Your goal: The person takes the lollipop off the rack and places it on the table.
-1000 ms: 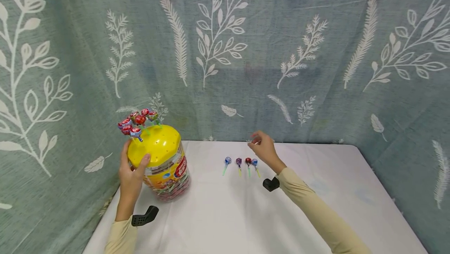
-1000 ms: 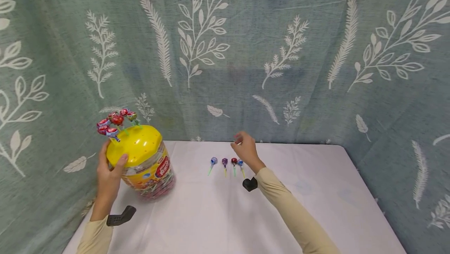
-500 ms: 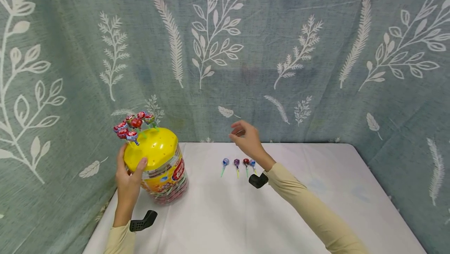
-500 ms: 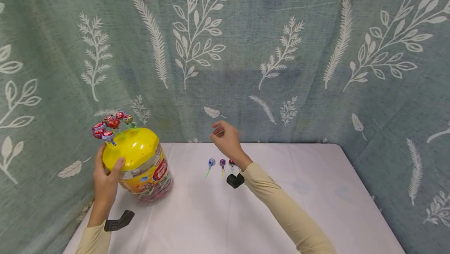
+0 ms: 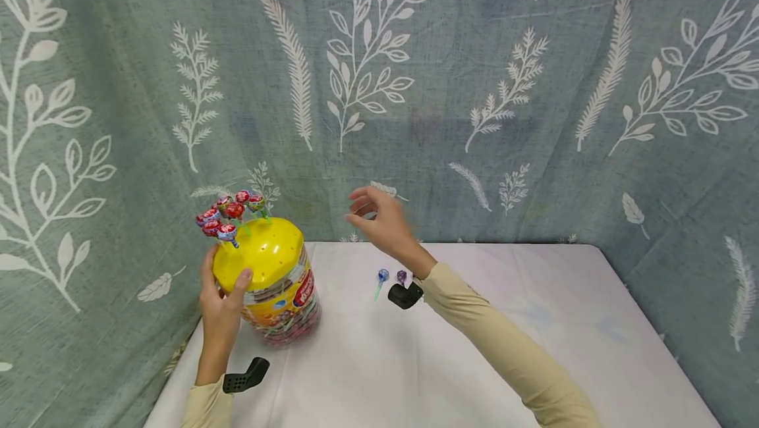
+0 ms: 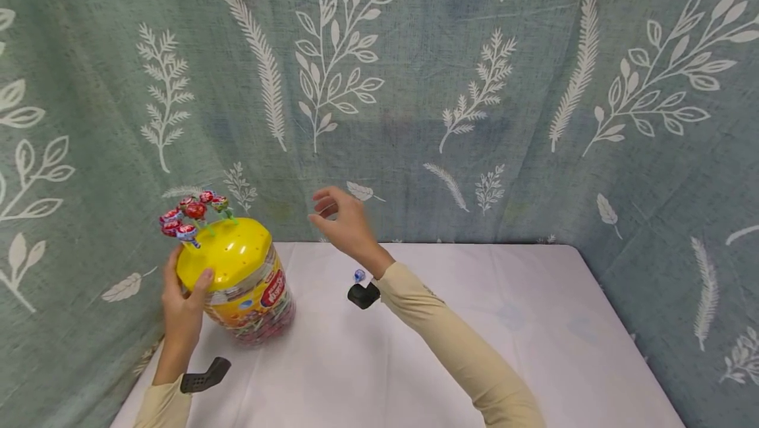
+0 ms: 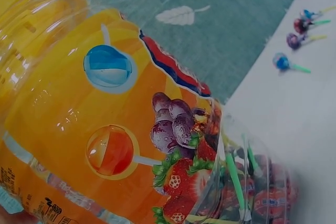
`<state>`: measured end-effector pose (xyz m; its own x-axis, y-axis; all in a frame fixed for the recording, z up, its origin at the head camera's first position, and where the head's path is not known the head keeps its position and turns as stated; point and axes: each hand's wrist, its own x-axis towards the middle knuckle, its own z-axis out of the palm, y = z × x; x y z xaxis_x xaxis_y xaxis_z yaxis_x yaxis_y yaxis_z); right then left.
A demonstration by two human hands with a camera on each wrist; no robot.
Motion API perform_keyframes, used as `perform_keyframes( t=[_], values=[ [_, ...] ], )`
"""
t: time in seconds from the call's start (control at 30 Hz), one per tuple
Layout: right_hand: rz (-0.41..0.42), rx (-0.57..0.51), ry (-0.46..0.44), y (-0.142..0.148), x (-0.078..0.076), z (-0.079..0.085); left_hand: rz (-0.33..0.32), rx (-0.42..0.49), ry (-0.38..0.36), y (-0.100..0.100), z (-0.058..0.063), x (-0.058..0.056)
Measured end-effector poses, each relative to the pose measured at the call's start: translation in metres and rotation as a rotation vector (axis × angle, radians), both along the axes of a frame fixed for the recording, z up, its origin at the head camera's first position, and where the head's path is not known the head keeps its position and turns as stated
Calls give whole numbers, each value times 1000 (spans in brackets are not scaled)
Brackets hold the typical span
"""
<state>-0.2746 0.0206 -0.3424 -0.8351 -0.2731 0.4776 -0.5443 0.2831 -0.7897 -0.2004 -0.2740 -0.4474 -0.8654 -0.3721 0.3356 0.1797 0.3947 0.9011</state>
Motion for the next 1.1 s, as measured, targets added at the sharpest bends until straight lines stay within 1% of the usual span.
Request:
perform_keyframes(
  t=[0.13, 0.23, 0.37, 0.53, 0.67, 0.77, 0.87, 1.0, 1.1],
  values=[
    [49, -3, 6, -15, -1, 8, 3, -2, -2, 0, -3, 0],
    [70, -1, -1, -28, -2, 12, 6, -2, -2, 1, -4, 0],
    [110, -20, -1, -47, -5, 15, 19, 7, -18, 2, -5, 0],
    [153, -14, 33, -70, -6, 17, 28, 15, -33, 2, -6, 1],
    [156, 6, 67, -86, -6, 19, 18, 14, -28, 2, -4, -1],
    [154, 23, 82, -98, -9, 17, 12, 16, -21, 2, -3, -2],
    [165, 26, 76, -108, -12, 14, 15, 18, -17, 1, -1, -1],
    [185, -4, 44, -121, -17, 8, 11, 12, -15, 2, 0, -1],
    [197, -22, 37, -130, -17, 2, 12, 10, -15, 1, -2, 0]
  ],
)
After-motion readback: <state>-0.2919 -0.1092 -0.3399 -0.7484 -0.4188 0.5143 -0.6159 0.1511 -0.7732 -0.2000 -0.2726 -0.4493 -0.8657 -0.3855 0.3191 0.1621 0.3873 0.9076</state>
